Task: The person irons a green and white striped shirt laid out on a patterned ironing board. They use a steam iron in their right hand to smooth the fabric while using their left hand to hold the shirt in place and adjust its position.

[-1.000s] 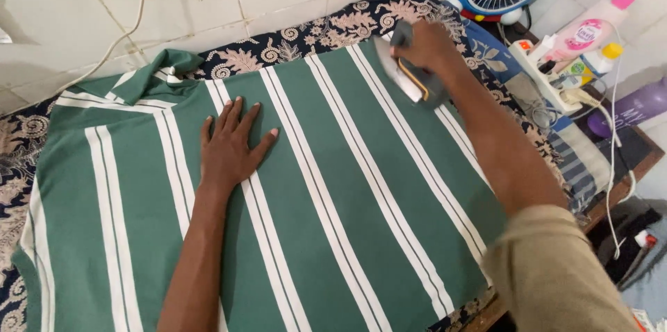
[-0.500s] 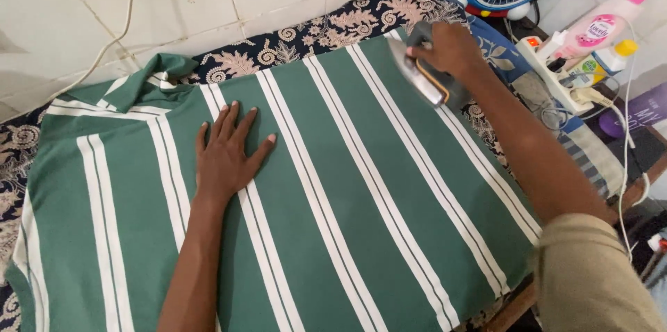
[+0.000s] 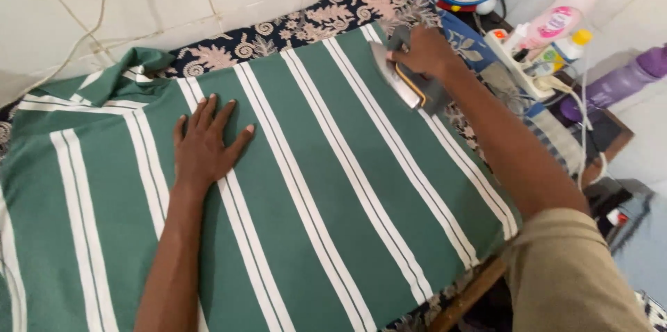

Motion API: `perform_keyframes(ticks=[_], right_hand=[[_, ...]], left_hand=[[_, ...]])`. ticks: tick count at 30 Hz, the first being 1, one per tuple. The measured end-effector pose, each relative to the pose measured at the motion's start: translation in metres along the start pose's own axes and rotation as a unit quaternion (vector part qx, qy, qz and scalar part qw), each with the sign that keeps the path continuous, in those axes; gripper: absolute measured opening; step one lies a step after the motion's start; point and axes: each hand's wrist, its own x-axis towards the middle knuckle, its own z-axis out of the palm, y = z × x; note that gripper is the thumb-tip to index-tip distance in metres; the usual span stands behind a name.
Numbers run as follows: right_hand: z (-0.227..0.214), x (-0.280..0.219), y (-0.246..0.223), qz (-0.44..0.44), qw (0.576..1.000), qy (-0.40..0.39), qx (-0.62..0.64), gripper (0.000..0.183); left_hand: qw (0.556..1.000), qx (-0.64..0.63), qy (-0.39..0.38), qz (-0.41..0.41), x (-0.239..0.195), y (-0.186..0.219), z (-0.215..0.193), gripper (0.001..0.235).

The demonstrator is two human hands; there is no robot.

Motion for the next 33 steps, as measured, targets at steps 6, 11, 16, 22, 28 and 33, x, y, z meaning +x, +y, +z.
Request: perform_keyframes(ticks=[6,11,16,22,28,33], right_hand=[[0.001,-0.094,0.014,-0.057,0.997,0.02,-0.048,0.063],[-0.017,-0.15,0.013,-0.117,0.989,0.001,-0.092,0.064],[-0.01,-0.121,0.009,-0.108,0.986,0.0,-0.13,0.071],[0.021,-0.01,0.046,-0.048,0.992,0.103,-0.053,0.068],[0.024,0.006,0.033,0.064,0.989,0.129,-0.012,0.058],[-0.027,-0.099,0.001,-0.131,0.991,0.015,0.026,0.021]], left_hand=[[0.999,-0.03,-0.029,-0.029,-0.005,0.008,-0.009,0.071],[0.998,-0.024,-0.045,-0.039,-0.004,0.008,-0.008,0.073],[0.997,-0.012,-0.066,-0.045,-0.001,0.011,-0.012,0.074],[0.996,-0.023,-0.068,-0.048,-0.002,0.014,-0.013,0.078],[0.999,0.004,0.004,0.031,-0.003,0.009,-0.008,0.067],[0.999,-0.009,0.014,0.033,-0.006,0.014,-0.012,0.066]])
